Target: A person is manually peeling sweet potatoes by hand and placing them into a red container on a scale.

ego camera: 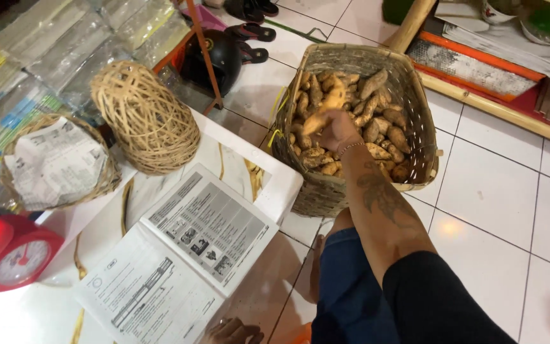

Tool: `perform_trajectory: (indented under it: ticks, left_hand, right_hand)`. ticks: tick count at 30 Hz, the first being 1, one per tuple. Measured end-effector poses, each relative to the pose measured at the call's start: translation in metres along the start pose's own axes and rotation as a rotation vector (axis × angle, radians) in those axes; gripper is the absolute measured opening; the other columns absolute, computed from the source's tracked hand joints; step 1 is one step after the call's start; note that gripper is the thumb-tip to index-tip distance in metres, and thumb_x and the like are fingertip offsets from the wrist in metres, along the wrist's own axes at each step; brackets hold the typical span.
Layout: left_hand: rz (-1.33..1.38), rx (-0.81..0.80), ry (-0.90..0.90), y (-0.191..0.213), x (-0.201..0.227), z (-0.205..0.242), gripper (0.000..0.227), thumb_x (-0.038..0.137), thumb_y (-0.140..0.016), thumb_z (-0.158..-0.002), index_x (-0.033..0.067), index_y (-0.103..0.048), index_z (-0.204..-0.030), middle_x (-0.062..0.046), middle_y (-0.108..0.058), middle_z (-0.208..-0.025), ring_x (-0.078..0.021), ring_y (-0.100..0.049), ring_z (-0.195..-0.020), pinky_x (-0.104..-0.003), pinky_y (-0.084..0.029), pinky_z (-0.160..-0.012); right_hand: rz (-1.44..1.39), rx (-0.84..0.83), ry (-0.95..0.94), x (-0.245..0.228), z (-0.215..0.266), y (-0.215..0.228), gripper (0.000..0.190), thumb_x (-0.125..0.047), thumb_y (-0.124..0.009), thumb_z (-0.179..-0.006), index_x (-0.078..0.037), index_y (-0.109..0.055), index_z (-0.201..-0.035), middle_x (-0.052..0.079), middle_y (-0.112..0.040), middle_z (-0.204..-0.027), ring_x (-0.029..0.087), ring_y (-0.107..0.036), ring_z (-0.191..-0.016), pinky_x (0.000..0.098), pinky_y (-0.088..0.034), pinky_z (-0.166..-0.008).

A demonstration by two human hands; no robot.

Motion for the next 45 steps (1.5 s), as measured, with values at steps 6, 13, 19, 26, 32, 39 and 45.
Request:
perform_trajectory:
  ticks: [6, 13, 19, 26, 32, 39, 45]
  left_hand:
    - [0.013, 0.036, -0.064, 0.038, 0.033, -0.057, 0.006, 0.022, -0.085, -0.077, 0.0256, -0.08, -0.077, 0.01, -0.064, -0.059, -0.0061, -0.06, -0.048, -0.027, -0.056, -0.048]
    - [0.144, 0.049, 0.065, 0.067, 0.038, -0.069, 0.013, 0.016, -0.079, -0.085, 0.0199, -0.082, -0.097, 0.004, -0.074, -0.074, -0.0134, -0.069, -0.06, -0.033, -0.063, -0.053]
    - [0.194, 0.105, 0.053, 0.086, 0.056, -0.08, 0.019, 0.033, -0.08, -0.088, 0.0153, -0.078, -0.082, 0.002, -0.072, -0.071, -0.0157, -0.069, -0.054, -0.035, -0.06, -0.048]
    - [0.216, 0.134, 0.116, 0.14, 0.079, -0.114, 0.014, 0.025, -0.083, -0.085, 0.0121, -0.083, -0.078, 0.001, -0.079, -0.065, -0.008, -0.065, -0.043, -0.026, -0.056, -0.04]
    - [0.488, 0.191, 0.348, 0.206, 0.085, -0.137, 0.019, 0.025, -0.073, -0.089, 0.0127, -0.079, -0.101, -0.009, -0.074, -0.134, -0.004, -0.06, -0.055, -0.024, -0.056, -0.055]
    - [0.634, 0.37, 0.199, 0.265, 0.101, -0.142, 0.071, 0.051, -0.052, -0.098, 0.0066, -0.039, -0.152, -0.015, -0.063, -0.139, -0.0275, -0.064, -0.124, -0.043, -0.055, -0.102]
    - [0.201, 0.231, 0.288, 0.255, 0.118, -0.145, 0.071, 0.043, -0.07, -0.089, 0.0017, -0.05, -0.143, -0.018, -0.072, -0.124, -0.0294, -0.073, -0.107, -0.041, -0.061, -0.088]
  right_hand:
    - [0.021, 0.205, 0.174, -0.015, 0.073, -0.091, 0.04, -0.048, -0.066, -0.09, -0.014, -0.062, -0.112, 0.005, -0.063, -0.081, 0.021, -0.064, -0.071, 0.0389, -0.057, -0.064]
    - [0.223, -0.017, 0.38, -0.013, 0.095, -0.129, 0.053, -0.042, -0.083, -0.075, -0.007, -0.068, -0.112, 0.002, -0.062, -0.084, 0.017, -0.064, -0.074, 0.0331, -0.051, -0.058]
    - [0.428, -0.358, 0.718, -0.014, 0.156, -0.184, 0.074, -0.045, -0.076, -0.086, -0.009, -0.052, -0.145, 0.003, -0.063, -0.131, 0.017, -0.061, -0.12, 0.0323, -0.055, -0.1]
    - [0.774, -0.641, 0.911, -0.024, 0.229, -0.217, 0.043, -0.017, -0.078, -0.087, -0.006, -0.062, -0.126, 0.005, -0.065, -0.11, 0.018, -0.063, -0.093, 0.0323, -0.06, -0.074]
    - [0.839, -0.792, 1.029, 0.0, 0.288, -0.257, 0.062, -0.006, -0.097, -0.065, -0.006, -0.062, -0.118, 0.01, -0.067, -0.117, 0.023, -0.074, -0.104, 0.028, -0.071, -0.078]
    - [1.274, -0.935, 1.475, 0.039, 0.346, -0.284, 0.05, -0.02, -0.098, -0.073, -0.012, -0.074, -0.116, 0.006, -0.077, -0.112, 0.021, -0.075, -0.101, 0.0346, -0.063, -0.088]
    - [1.595, -1.054, 1.579, 0.091, 0.351, -0.279, 0.051, -0.027, -0.086, -0.082, -0.024, -0.069, -0.13, -0.002, -0.072, -0.131, 0.019, -0.066, -0.117, 0.0377, -0.057, -0.089]
Point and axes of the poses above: each hand's wrist, its own z-axis away from the middle knuckle, its own y-axis out of the back of the hand, x = y × z, the point moved 7 cm from there along -z, towards the middle knuckle
